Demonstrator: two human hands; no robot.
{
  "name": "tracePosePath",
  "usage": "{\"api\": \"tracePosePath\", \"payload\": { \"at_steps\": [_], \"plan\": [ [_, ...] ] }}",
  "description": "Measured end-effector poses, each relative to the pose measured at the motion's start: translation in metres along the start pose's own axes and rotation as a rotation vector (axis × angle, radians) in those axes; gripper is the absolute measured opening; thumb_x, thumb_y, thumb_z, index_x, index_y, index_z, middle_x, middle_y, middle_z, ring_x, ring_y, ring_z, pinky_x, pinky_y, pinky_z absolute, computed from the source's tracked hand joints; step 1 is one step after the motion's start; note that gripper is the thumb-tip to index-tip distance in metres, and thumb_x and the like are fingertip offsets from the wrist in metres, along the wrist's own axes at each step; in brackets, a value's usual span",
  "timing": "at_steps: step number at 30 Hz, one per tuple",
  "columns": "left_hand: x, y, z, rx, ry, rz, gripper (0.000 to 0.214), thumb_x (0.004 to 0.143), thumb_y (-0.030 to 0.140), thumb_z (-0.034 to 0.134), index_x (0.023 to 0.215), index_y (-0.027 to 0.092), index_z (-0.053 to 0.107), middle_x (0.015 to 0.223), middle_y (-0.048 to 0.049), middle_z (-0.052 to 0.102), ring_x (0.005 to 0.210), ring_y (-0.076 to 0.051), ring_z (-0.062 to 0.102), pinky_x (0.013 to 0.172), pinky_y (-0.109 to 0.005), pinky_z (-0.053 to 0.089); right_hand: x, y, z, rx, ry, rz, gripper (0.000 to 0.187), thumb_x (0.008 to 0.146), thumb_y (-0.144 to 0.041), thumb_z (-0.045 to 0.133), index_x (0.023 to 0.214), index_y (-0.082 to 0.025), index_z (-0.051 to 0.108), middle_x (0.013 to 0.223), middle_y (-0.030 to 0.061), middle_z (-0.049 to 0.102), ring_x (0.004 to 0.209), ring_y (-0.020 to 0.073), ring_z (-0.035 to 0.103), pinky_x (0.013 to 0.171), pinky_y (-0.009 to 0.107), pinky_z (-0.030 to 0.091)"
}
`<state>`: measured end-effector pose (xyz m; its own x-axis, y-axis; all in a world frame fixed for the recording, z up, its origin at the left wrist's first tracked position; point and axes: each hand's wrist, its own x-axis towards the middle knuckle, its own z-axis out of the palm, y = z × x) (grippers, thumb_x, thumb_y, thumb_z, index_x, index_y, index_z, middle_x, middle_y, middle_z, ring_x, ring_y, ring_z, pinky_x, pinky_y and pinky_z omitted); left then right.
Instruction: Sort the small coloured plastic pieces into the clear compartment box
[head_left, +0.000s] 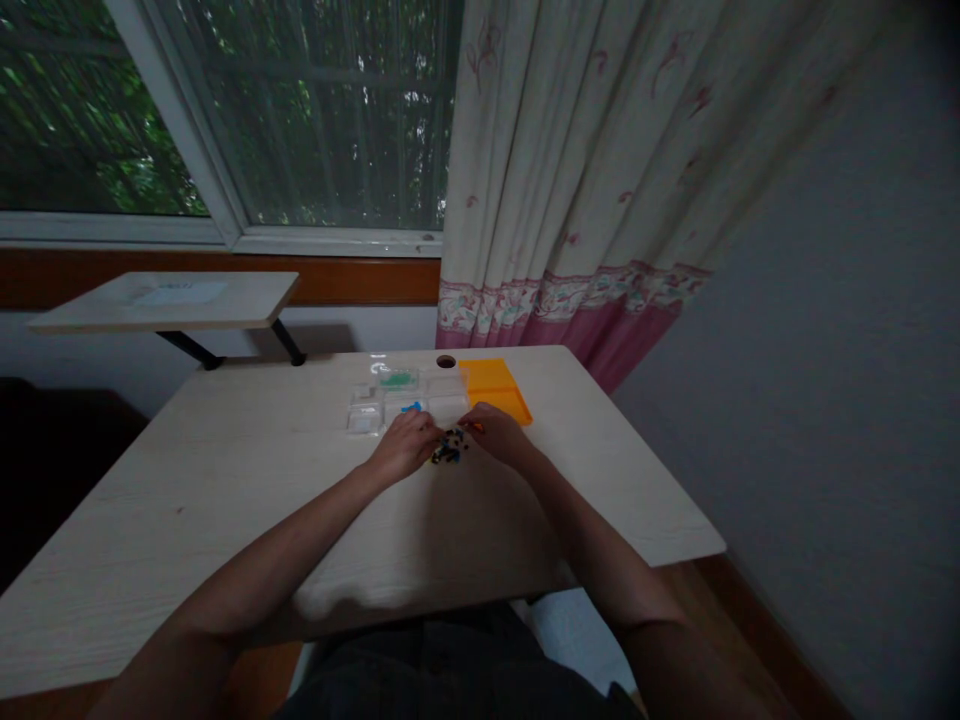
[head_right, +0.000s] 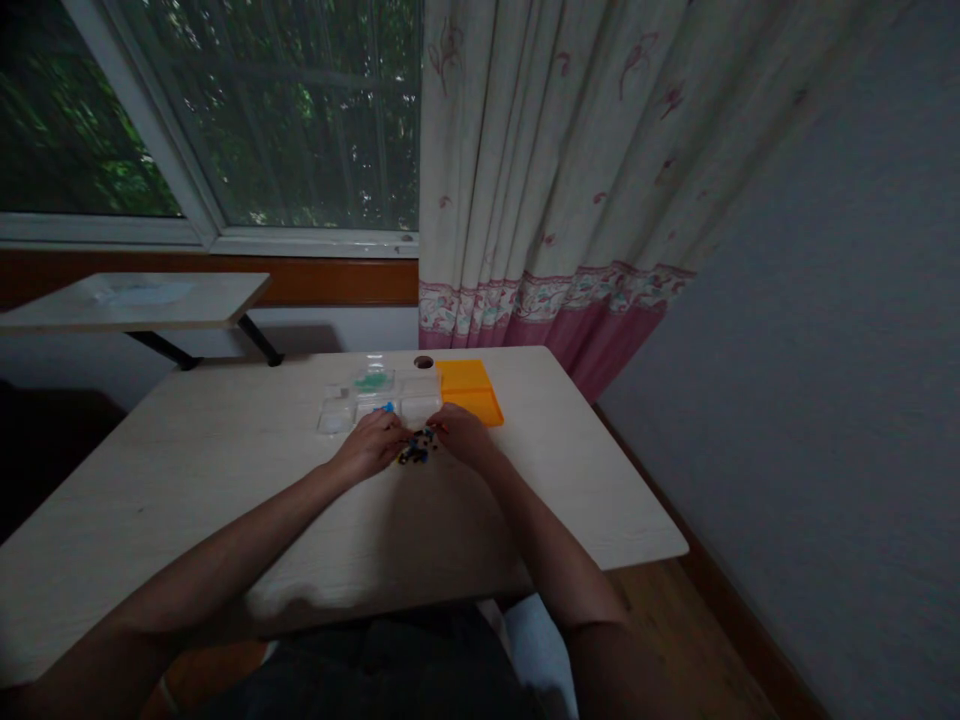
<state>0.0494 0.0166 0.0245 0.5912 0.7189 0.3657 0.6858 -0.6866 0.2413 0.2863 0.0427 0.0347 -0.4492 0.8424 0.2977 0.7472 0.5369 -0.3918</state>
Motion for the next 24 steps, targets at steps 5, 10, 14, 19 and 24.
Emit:
{"api": "tracePosePath", "payload": {
  "at_steps": [5,10,14,19,24],
  "plan": [
    [0.008,0.004,0.012,0.022,0.007,-0.075,0.017,0.088,0.028,0.06,0.102,0.023,0.068,0.095,-0.0078,0.06,0.097,-0.025,0.051,0.083,-0.04,0.042,-0.009,-0.001,0.001,-0.021,-0.09,-0.012,0.025,0.083,-0.009,0.06,0.1,-0.022,0.072,0.097,0.0055,0.067,0.09,0.0175,0.062,0.079,0.027,0.047],
    [0.005,0.017,0.017,-0.074,0.056,-0.03,0.03,0.089,0.033,0.06,0.117,0.022,0.061,0.109,-0.0086,0.058,0.105,-0.025,0.051,0.091,-0.042,0.043,-0.019,0.003,0.007,-0.034,-0.065,-0.1,0.02,0.085,-0.007,0.056,0.096,-0.016,0.07,0.095,0.008,0.066,0.095,0.0187,0.059,0.087,0.031,0.046],
    [-0.003,0.023,0.014,-0.067,0.048,-0.044,0.044,0.084,0.041,0.066,0.122,0.021,0.057,0.115,-0.0106,0.055,0.11,-0.027,0.049,0.096,-0.046,0.043,-0.021,-0.001,0.018,-0.062,-0.061,-0.133,0.026,0.083,-0.005,0.054,0.104,-0.014,0.067,0.109,0.0125,0.064,0.104,0.0206,0.056,0.095,0.035,0.044],
    [-0.041,0.012,0.002,-0.016,0.054,-0.102,0.052,0.085,0.046,0.064,0.129,0.022,0.052,0.129,-0.0128,0.051,0.122,-0.031,0.044,0.105,-0.05,0.039,-0.02,-0.003,0.024,-0.019,-0.102,-0.135,0.026,0.084,-0.008,0.055,0.107,-0.013,0.066,0.104,0.0112,0.064,0.097,0.0194,0.057,0.092,0.033,0.045],
    [-0.071,-0.002,0.008,-0.06,0.103,-0.21,0.051,0.09,0.041,0.057,0.135,0.019,0.047,0.134,-0.0161,0.047,0.128,-0.031,0.042,0.108,-0.053,0.039,-0.028,-0.012,0.026,0.107,-0.107,-0.092,0.022,0.08,-0.008,0.062,0.1,-0.014,0.068,0.098,0.0087,0.064,0.092,0.0184,0.059,0.086,0.03,0.048]
  ]
}}
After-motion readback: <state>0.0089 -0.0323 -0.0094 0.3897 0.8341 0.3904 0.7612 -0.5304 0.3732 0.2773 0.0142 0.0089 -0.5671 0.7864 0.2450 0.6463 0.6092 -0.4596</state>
